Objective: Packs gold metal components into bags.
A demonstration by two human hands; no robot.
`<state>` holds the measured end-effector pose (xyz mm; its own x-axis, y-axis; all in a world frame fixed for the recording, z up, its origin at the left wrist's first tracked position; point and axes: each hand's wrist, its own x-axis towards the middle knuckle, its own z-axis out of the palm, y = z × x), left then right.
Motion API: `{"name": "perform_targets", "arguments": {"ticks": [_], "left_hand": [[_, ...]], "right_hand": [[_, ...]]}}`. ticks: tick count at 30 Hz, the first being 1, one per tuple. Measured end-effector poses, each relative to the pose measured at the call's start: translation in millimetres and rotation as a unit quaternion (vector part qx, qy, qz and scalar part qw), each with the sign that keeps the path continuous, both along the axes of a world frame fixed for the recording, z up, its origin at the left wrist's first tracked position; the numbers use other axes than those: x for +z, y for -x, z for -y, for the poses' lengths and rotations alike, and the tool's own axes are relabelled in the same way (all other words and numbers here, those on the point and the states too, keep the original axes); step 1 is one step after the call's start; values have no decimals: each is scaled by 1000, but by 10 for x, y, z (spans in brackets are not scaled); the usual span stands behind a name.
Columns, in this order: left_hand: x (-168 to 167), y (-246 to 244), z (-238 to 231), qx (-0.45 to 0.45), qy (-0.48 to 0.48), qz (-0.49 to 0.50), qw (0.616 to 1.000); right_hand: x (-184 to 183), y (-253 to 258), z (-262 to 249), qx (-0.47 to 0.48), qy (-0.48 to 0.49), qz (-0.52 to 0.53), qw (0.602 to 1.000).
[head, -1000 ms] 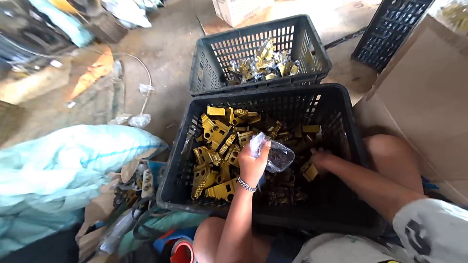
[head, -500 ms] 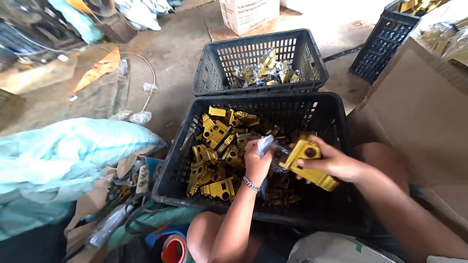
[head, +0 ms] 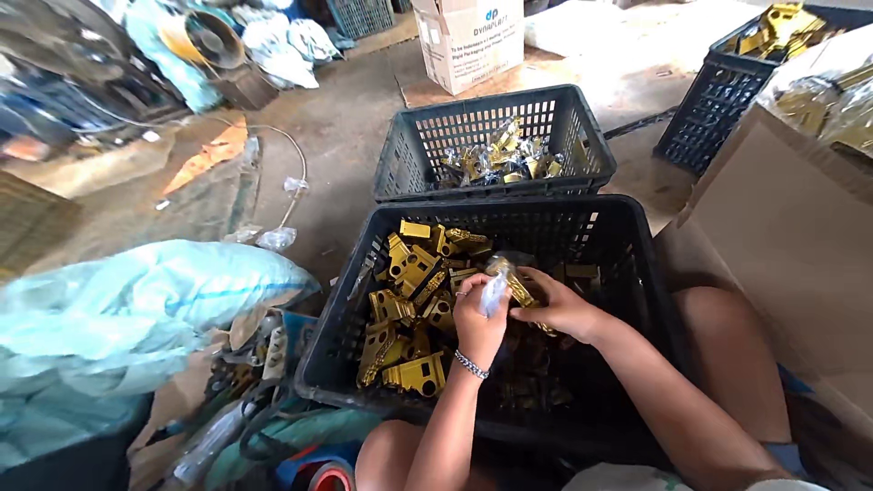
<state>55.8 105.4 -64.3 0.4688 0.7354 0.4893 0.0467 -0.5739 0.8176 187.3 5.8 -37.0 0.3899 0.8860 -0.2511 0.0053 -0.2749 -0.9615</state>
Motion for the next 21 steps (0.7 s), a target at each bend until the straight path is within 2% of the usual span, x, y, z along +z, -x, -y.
{"name": "perform_targets", "arguments": {"ticks": [2,6,8,10,12,13,15,17,18,21], "left_hand": [[30,-13,16,15,-51,30,998],[80,-49,292,-85,-32,47,995],[83,-24,324,-131,28,62,989],[140,39,297,-166,151,68,972],[254,94,260,-189,276,80,939],[308,112,239,-199,319,90,922],[368,138,192,-221,366,106,898],[382,151,141,-241,369,113,891],[381,149,116,-248,356,115,894],[285,139,136,-229,241,74,940]], "right_hand": [[16,-49,68,-52,-56,1,997],[-57,-69,100,-110,-102,73,986],[-121,-66,121,-120,-106,92,983],[-137,-70,145,-112,-99,72,986],[-120,-96,177,-66,-76,-9,995],[-124,-117,196,-38,-71,-82,993],[-206,-131,238,11,-87,-233,968],[-284,-78,262,12,-133,-310,941],[-263,-34,264,-13,-148,-312,938],[-144,79,213,-98,-146,-182,967]]}}
